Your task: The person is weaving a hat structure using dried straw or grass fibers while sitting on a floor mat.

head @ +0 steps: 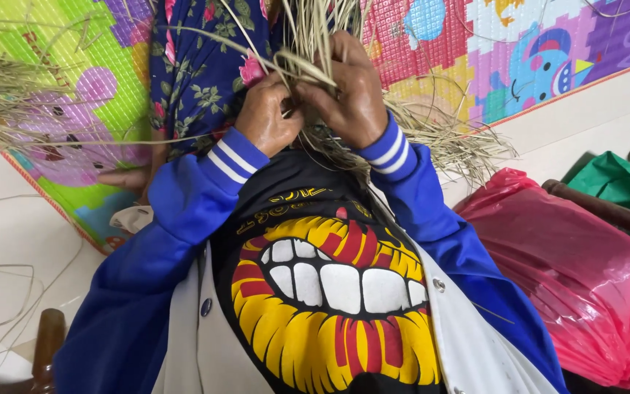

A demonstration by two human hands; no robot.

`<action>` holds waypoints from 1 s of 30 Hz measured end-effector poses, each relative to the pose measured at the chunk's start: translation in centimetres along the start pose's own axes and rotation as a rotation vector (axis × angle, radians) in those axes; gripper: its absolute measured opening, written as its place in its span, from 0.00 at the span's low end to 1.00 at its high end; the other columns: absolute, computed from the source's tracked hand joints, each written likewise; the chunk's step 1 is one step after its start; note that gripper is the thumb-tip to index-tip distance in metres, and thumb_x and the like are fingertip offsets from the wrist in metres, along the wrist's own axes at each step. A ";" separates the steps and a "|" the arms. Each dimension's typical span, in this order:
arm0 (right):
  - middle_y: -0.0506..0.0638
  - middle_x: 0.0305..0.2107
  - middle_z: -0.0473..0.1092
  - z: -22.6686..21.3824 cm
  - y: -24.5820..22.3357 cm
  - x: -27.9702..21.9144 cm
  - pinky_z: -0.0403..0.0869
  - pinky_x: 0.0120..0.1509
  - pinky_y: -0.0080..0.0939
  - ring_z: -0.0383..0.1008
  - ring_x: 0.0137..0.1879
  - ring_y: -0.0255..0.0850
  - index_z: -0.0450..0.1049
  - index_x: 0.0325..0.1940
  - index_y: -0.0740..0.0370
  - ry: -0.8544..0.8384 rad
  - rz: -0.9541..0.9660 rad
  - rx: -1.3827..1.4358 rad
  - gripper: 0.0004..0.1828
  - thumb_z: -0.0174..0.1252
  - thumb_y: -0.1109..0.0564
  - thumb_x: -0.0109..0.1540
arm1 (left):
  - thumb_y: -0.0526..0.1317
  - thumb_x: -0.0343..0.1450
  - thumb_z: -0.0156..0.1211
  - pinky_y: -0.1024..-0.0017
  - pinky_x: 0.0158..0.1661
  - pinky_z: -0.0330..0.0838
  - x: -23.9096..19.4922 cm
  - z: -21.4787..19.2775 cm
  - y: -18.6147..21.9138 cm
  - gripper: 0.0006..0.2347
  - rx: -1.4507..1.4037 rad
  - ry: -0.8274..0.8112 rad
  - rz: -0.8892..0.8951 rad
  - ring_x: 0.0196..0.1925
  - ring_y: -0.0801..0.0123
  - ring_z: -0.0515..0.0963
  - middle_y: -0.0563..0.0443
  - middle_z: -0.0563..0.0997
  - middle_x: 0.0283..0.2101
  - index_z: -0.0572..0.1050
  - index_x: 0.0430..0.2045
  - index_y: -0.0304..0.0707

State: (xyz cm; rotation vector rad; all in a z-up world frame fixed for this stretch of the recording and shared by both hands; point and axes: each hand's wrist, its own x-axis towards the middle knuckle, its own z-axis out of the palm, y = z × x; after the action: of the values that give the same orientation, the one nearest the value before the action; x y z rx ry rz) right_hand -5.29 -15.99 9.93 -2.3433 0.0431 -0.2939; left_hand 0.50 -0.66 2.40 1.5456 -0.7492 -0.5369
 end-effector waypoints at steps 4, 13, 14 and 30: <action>0.56 0.34 0.68 -2.6 -2.4 -1.7 0.72 0.42 0.40 0.66 0.38 0.45 0.78 0.38 0.72 -0.079 0.047 0.113 0.04 0.65 0.69 0.60 | 0.25 0.64 0.63 0.71 0.30 0.70 0.8 -0.5 -0.3 0.08 0.015 -0.012 0.063 0.28 0.63 0.75 0.40 0.81 0.34 0.79 0.35 0.24; 0.56 0.36 0.75 -1.9 -1.7 -5.4 0.76 0.47 0.41 0.75 0.38 0.46 0.75 0.46 0.69 -0.216 0.208 0.165 0.13 0.63 0.68 0.57 | 0.29 0.68 0.68 0.76 0.17 0.59 0.9 0.4 -1.8 0.05 0.089 0.003 0.008 0.17 0.73 0.65 0.47 0.76 0.23 0.80 0.22 0.27; 0.56 0.33 0.76 -2.3 -2.2 -4.9 0.78 0.46 0.41 0.77 0.37 0.45 0.74 0.43 0.70 -0.206 0.199 0.218 0.11 0.64 0.69 0.57 | 0.27 0.68 0.68 0.77 0.16 0.59 0.9 0.5 -1.9 0.07 0.080 -0.014 -0.055 0.17 0.75 0.64 0.49 0.74 0.22 0.78 0.19 0.29; 0.48 0.29 0.62 0.6 2.8 -4.0 0.69 0.25 0.37 0.62 0.30 0.38 0.76 0.30 0.65 -0.045 0.053 -0.468 0.09 0.72 0.60 0.57 | 0.32 0.62 0.67 0.72 0.27 0.76 0.3 2.0 -2.3 0.03 0.153 0.103 -0.103 0.22 0.67 0.79 0.49 0.82 0.24 0.78 0.22 0.34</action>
State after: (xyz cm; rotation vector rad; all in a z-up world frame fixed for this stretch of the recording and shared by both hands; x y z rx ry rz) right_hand -8.94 -17.10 6.74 -2.8066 0.1671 -0.2217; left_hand -0.43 -2.23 -0.05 1.7475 -0.6459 -0.4805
